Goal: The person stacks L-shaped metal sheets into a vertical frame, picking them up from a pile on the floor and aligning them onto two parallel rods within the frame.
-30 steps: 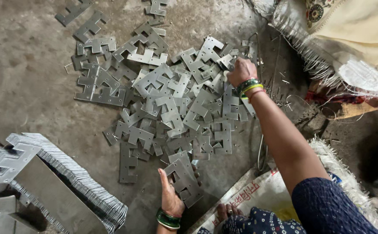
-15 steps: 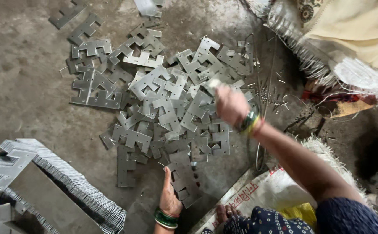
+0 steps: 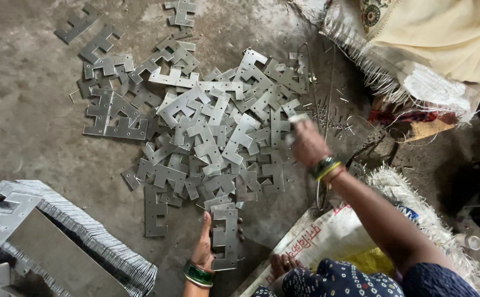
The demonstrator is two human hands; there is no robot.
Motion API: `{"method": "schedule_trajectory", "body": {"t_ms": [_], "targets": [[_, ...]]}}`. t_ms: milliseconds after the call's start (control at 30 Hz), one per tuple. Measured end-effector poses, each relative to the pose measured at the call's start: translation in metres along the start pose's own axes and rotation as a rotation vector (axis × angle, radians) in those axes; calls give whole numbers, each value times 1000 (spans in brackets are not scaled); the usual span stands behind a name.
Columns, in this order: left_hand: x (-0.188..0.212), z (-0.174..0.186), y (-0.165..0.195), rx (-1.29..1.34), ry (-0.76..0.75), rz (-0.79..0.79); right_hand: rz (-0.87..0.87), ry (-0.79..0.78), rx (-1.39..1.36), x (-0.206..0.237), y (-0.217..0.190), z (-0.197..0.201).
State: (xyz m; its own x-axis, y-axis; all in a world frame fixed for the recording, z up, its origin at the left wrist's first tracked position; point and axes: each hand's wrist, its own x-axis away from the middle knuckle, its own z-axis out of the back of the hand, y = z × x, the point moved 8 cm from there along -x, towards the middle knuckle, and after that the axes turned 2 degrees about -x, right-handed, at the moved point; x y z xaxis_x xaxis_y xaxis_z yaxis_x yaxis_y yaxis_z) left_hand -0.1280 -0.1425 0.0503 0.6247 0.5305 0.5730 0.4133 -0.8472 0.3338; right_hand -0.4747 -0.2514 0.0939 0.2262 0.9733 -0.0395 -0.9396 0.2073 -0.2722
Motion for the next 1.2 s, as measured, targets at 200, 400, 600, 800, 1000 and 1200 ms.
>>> {"method": "schedule_trajectory", "body": {"t_ms": [200,400,600,800,1000,1200], "targets": [[-1,5,-20,83,20,72,-314,-239,-23,-38,61,4],[-4,28,-30,86,138,-35,-195,-192,145,-51,13,25],[2,26,-32,75,90,-54,-251,-256,-32,-36,-8,9],[12,14,-30,98,26,-17,321,-285,246,-53,-28,21],[13,9,-25,87,36,-40,616,-371,643,-77,-32,2],[14,12,-26,44,37,-29,835,-403,869,-77,-31,14]]}}
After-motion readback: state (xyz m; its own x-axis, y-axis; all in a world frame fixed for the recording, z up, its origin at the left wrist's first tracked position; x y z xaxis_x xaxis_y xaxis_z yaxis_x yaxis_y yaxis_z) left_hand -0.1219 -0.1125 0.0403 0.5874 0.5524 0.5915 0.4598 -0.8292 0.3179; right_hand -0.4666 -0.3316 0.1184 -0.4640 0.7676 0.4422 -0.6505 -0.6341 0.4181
